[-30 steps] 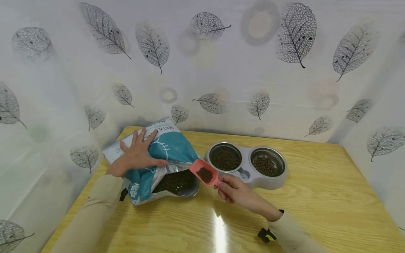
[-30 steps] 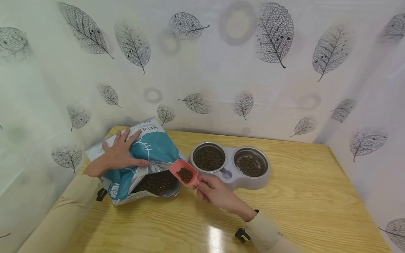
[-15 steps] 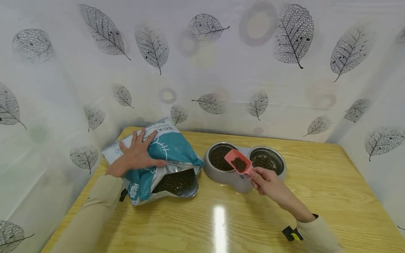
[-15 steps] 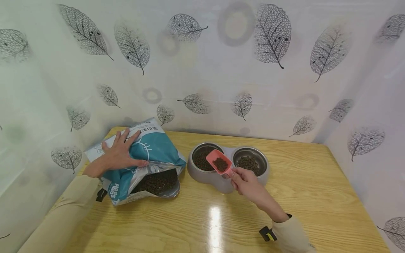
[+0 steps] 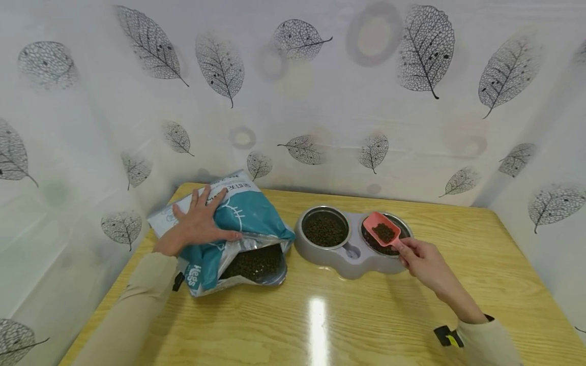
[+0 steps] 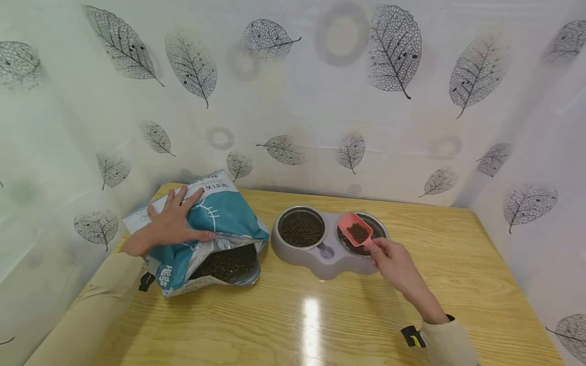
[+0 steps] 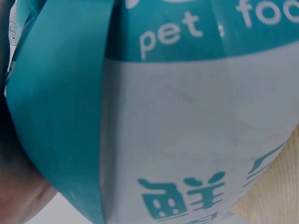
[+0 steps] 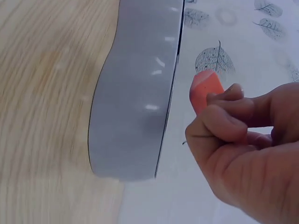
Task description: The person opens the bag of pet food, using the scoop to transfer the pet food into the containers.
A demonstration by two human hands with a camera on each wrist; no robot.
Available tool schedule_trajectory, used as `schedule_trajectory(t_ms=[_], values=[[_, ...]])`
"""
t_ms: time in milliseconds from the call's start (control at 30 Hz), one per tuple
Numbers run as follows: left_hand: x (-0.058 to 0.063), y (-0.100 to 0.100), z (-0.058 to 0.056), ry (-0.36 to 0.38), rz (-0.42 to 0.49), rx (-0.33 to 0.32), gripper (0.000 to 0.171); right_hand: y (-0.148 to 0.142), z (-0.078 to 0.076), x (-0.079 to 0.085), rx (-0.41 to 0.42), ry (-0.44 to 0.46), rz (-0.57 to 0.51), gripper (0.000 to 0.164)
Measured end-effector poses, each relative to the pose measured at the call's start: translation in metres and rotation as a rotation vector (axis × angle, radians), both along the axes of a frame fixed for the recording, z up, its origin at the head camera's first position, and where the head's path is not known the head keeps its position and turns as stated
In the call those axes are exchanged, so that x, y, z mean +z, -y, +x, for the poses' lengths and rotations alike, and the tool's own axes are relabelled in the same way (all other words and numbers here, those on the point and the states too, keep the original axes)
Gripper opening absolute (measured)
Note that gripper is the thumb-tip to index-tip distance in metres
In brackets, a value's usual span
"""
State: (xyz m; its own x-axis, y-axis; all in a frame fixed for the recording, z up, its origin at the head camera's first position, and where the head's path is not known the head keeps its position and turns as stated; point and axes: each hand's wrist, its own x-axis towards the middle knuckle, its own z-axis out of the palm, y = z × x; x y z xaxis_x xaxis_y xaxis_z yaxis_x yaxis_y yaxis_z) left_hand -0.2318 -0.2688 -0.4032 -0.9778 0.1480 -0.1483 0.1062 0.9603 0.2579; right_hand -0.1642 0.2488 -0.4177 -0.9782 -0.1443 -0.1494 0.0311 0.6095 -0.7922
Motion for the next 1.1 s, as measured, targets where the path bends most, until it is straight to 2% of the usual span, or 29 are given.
schedule_trajectory(t_ms=[133, 267, 533, 633, 733, 867, 933, 1033, 1100], values=[[0.0, 0.001, 0.0, -0.001, 0.003, -0.001, 0.129, -0.006, 0.0, -0.002, -0.025, -0.114, 0.193, 0.042], [0.0, 0.001, 0.0, -0.006, 0.002, -0.003, 0.129, -0.01, -0.002, -0.008, -0.037, -0.28, 0.354, 0.036], [0.001, 0.001, 0.0, -0.005, 0.013, -0.005, 0.128, -0.01, -0.004, -0.022, -0.055, -0.609, 0.516, 0.011], [0.001, 0.0, 0.0, 0.001, 0.008, -0.004, 0.129, -0.009, -0.004, -0.025, -0.092, -0.722, 0.563, 0.01], [0.001, 0.0, 0.0, 0.001, 0.007, -0.003, 0.128, -0.01, -0.002, -0.027, -0.116, -0.773, 0.588, 0.016], [0.002, 0.0, 0.0, -0.003, 0.008, -0.002, 0.128, -0.009, -0.002, -0.027, -0.112, -0.781, 0.567, 0.015], [0.002, 0.0, 0.0, -0.004, 0.007, -0.004, 0.128, -0.007, -0.002, -0.025, -0.091, -0.741, 0.509, 0.012], [0.002, 0.0, 0.001, -0.005, 0.007, -0.005, 0.128, -0.002, 0.001, -0.02, -0.049, -0.578, 0.382, 0.016], [0.002, 0.0, 0.001, -0.005, 0.009, -0.005, 0.128, 0.001, 0.003, -0.016, -0.023, -0.417, 0.287, 0.025]])
